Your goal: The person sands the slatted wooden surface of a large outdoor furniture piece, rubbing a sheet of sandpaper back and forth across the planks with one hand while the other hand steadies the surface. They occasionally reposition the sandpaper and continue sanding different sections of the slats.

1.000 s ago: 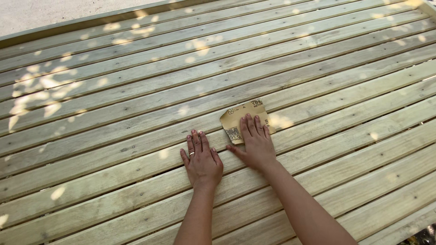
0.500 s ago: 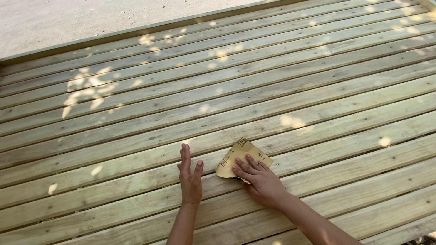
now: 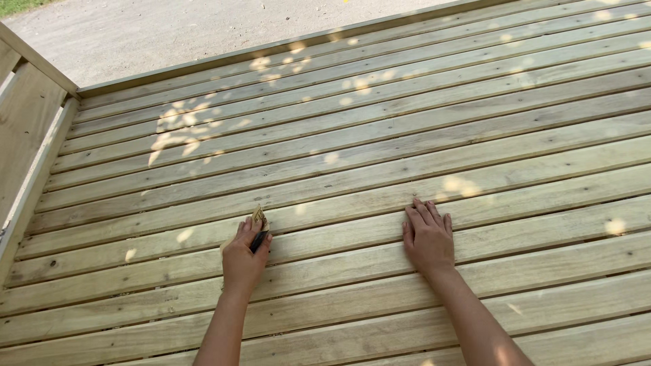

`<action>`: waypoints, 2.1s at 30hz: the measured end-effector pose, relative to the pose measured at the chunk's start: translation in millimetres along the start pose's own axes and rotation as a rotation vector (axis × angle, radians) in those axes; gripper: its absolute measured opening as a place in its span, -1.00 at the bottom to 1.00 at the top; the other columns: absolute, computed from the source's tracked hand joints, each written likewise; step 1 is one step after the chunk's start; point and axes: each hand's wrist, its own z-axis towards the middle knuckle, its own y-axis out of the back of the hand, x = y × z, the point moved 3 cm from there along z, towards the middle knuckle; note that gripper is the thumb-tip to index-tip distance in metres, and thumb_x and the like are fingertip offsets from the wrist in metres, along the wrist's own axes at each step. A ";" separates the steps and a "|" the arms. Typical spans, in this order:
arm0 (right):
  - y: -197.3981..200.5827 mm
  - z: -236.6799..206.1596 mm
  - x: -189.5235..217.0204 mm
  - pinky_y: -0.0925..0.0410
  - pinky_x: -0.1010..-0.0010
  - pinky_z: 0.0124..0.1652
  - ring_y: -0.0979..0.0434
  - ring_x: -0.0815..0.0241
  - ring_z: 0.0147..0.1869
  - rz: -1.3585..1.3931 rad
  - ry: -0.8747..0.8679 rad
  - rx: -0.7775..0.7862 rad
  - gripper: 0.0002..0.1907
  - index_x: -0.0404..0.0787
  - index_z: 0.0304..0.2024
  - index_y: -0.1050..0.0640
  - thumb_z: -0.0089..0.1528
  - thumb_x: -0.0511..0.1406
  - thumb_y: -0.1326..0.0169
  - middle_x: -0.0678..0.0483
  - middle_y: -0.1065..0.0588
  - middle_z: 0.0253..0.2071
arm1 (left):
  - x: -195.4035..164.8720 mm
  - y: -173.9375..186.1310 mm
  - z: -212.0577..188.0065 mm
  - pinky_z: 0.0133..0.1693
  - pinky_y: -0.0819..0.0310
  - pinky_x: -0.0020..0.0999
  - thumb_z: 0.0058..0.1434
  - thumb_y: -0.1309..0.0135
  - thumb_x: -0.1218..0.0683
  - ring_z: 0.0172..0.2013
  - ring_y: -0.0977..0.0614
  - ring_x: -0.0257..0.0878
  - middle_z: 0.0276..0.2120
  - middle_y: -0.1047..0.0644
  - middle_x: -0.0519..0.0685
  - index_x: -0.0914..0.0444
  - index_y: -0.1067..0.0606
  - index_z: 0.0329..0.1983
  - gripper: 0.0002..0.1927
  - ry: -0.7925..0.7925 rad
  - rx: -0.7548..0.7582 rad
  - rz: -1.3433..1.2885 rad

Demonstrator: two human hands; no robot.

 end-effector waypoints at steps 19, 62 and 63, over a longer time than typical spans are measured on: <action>-7.1 -27.3 -38.8 -0.02 0.12 0.44 -0.09 0.05 0.58 -0.066 -0.103 0.038 -0.42 -0.11 0.40 -0.30 0.32 -0.16 0.16 0.03 -0.22 0.49 | -57.6 -94.6 11.3 0.30 -0.26 -0.16 0.40 0.06 0.03 0.39 -0.34 -0.06 0.33 -0.42 0.01 0.21 -0.44 0.31 -0.56 -0.334 0.294 0.018; 11.9 -35.1 -41.9 0.09 0.02 0.49 0.03 0.09 0.64 -0.085 -0.077 0.132 -0.42 -0.07 0.45 -0.21 0.38 -0.11 0.24 0.07 -0.12 0.54 | -196.4 -225.7 19.8 0.36 -0.14 -0.03 0.41 0.06 0.05 0.40 -0.32 -0.02 0.36 -0.37 0.07 0.27 -0.40 0.35 -0.53 -0.619 0.355 -0.044; 11.7 -34.1 -41.9 0.13 -0.01 0.46 0.08 0.06 0.63 -0.103 -0.074 0.153 -0.36 -0.05 0.47 -0.13 0.37 -0.06 0.25 0.05 -0.05 0.55 | -189.6 -217.4 11.4 0.36 -0.14 -0.03 0.41 0.07 0.05 0.40 -0.31 -0.03 0.37 -0.37 0.06 0.26 -0.40 0.35 -0.54 -0.613 0.386 -0.037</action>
